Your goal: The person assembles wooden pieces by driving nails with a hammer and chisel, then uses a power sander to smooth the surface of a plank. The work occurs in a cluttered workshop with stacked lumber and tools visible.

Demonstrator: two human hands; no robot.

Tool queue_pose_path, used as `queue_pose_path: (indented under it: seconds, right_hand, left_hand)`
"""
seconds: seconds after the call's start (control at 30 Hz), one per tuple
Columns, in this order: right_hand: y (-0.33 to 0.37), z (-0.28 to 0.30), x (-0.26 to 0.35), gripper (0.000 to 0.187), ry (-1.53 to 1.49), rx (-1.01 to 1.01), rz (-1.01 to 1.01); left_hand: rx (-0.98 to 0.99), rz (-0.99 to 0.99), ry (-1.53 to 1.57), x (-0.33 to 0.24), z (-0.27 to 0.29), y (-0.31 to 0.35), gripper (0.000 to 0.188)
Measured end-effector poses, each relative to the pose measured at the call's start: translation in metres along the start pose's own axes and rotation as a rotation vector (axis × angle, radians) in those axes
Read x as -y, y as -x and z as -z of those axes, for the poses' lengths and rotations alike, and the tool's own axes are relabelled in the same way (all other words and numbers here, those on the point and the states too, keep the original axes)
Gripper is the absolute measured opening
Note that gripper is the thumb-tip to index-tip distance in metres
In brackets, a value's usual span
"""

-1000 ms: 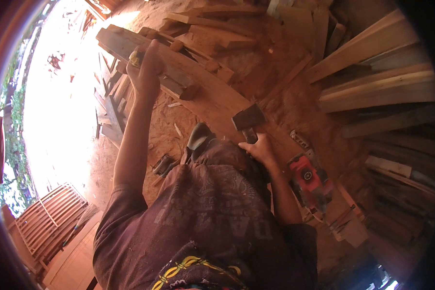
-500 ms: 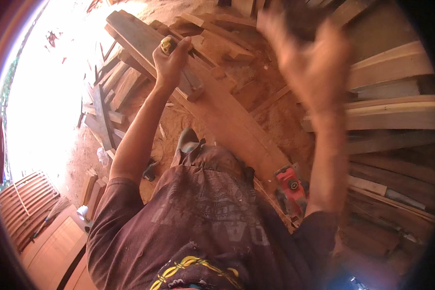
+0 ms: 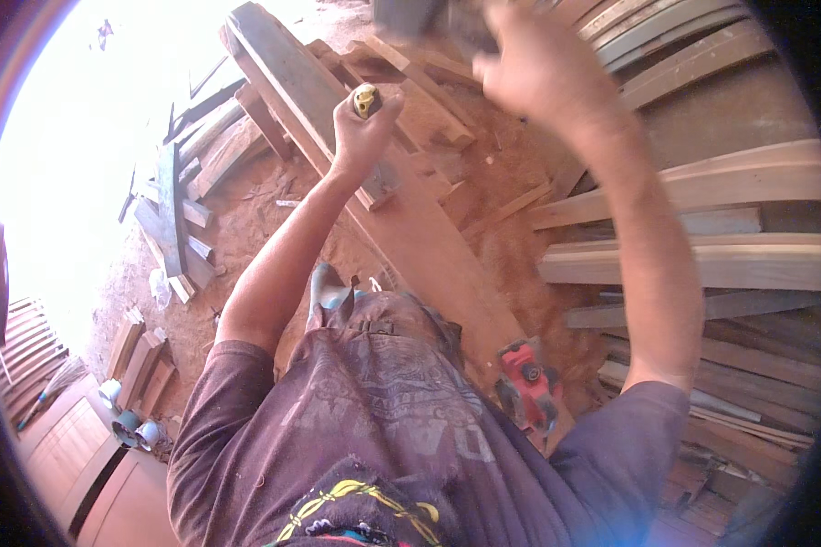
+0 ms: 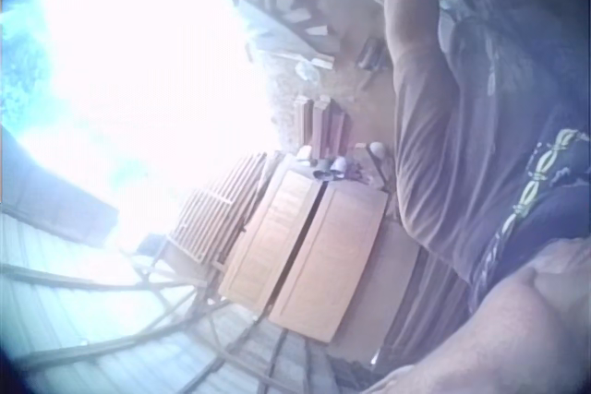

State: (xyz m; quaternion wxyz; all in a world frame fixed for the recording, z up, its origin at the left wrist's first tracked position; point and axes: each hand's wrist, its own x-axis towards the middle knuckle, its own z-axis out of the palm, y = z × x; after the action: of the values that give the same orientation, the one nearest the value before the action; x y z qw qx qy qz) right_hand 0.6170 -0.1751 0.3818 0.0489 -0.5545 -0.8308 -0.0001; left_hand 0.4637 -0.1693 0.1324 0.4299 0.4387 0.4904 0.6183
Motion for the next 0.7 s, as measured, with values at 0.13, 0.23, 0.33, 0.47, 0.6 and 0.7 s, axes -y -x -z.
queue_pose_path:
  seconds: [0.13,0.23,0.33,0.47,0.6,0.7]
  right_hand:
    - [-0.042,-0.004,-0.021,0.030,0.147,-0.055,0.094]
    - [-0.014,-0.042,-0.007,0.023,0.140,-0.039,0.048]
    - [-0.018,-0.092,0.011,0.021,-0.052,-0.063,0.110]
    - [0.023,-0.075,-0.033,0.030,-0.078,0.086,-0.079]
    - [0.115,-0.133,-0.069,0.042,-0.310,0.097,-0.348]
    - [0.221,-0.226,-0.080,0.043,-0.545,0.112,-0.586]
  left_hand:
    - [-0.016,0.015,-0.017,0.000,0.012,0.000,0.028]
    - [0.095,0.070,0.107,-0.013,-0.034,0.016,0.026]
    - [0.017,0.026,0.033,-0.003,0.004,0.005,0.024]
    - [-0.007,-0.003,0.062,0.017,-0.007,-0.002,0.022]
    - [0.025,0.078,0.130,0.013,-0.007,-0.008,0.023]
    - [-0.012,-0.033,0.008,-0.001,-0.017,0.007,0.023]
